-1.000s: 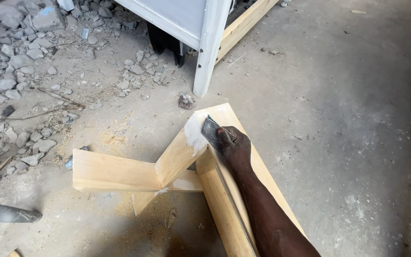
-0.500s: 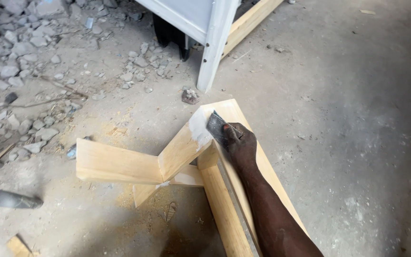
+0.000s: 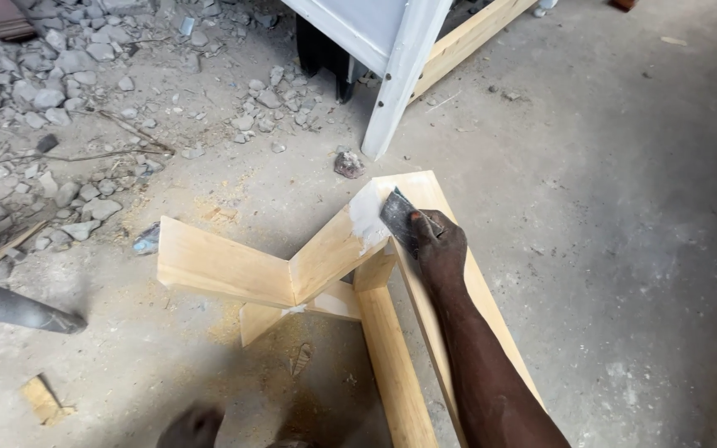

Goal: Sanding the joints and surfaces of a wooden furniture frame with sandpaper to prepare for finishing.

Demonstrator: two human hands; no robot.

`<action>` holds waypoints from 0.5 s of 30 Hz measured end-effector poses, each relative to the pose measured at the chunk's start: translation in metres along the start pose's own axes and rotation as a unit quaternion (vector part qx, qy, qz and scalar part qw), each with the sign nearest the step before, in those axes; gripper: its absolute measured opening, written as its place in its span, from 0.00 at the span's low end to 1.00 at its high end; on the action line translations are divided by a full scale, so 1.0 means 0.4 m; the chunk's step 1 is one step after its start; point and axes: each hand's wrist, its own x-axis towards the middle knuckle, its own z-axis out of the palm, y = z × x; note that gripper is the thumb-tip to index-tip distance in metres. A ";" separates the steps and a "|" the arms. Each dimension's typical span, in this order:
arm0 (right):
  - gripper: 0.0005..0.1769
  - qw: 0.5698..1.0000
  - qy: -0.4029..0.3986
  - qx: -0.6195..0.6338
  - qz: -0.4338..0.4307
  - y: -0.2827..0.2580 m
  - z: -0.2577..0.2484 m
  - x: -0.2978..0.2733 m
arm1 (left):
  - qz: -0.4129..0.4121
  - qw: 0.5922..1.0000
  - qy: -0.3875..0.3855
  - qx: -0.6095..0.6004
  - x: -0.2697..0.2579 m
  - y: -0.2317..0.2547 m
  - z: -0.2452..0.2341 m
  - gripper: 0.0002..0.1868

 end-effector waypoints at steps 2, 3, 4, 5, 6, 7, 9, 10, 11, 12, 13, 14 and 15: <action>0.23 1.000 -0.002 -0.010 -0.015 -0.003 0.005 0.013 | 0.001 1.000 -0.002 -0.008 0.169 0.318 -0.011 0.25; 0.24 1.000 -0.003 -0.008 -0.016 -0.005 0.011 0.007 | 0.014 0.994 -0.028 -0.102 0.210 0.449 -0.016 0.20; 0.25 1.000 -0.005 -0.006 -0.018 -0.007 0.016 0.001 | 0.027 0.979 -0.053 -0.194 0.233 0.588 -0.025 0.15; 0.25 1.000 -0.001 -0.009 -0.012 -0.009 0.011 -0.005 | 0.030 0.979 -0.060 -0.193 0.255 0.672 -0.018 0.15; 0.26 1.000 -0.006 -0.004 -0.022 -0.012 0.004 -0.012 | 0.159 0.971 -0.042 -0.175 0.275 0.759 -0.011 0.30; 0.27 0.999 -0.009 0.005 -0.032 -0.018 0.003 -0.016 | 0.289 0.945 -0.025 -0.153 0.301 0.842 -0.008 0.52; 0.27 0.999 -0.022 0.002 -0.033 -0.045 -0.017 -0.061 | 0.334 0.931 -0.035 -0.142 0.330 0.961 -0.035 0.58; 0.28 0.998 -0.043 -0.001 -0.038 -0.060 -0.027 -0.080 | 0.373 0.918 -0.040 -0.131 0.344 1.024 -0.047 0.64; 0.28 0.999 -0.034 -0.001 -0.036 -0.069 -0.042 -0.103 | 0.380 0.914 -0.044 -0.132 0.356 1.047 -0.050 0.64; 0.28 0.997 -0.067 -0.016 -0.027 -0.077 -0.055 -0.125 | 0.386 0.915 -0.072 -0.090 0.368 1.069 -0.051 0.67; 0.29 0.994 -0.104 -0.032 -0.020 -0.086 -0.067 -0.143 | 0.387 0.915 -0.098 -0.050 0.381 1.093 -0.052 0.70; 0.29 0.994 -0.099 -0.034 -0.019 -0.077 -0.073 -0.152 | 0.391 0.913 -0.100 -0.051 0.386 1.093 -0.052 0.70; 0.30 0.991 -0.114 -0.052 -0.036 -0.067 -0.076 -0.167 | 0.356 0.919 -0.150 -0.072 0.389 1.088 -0.054 0.68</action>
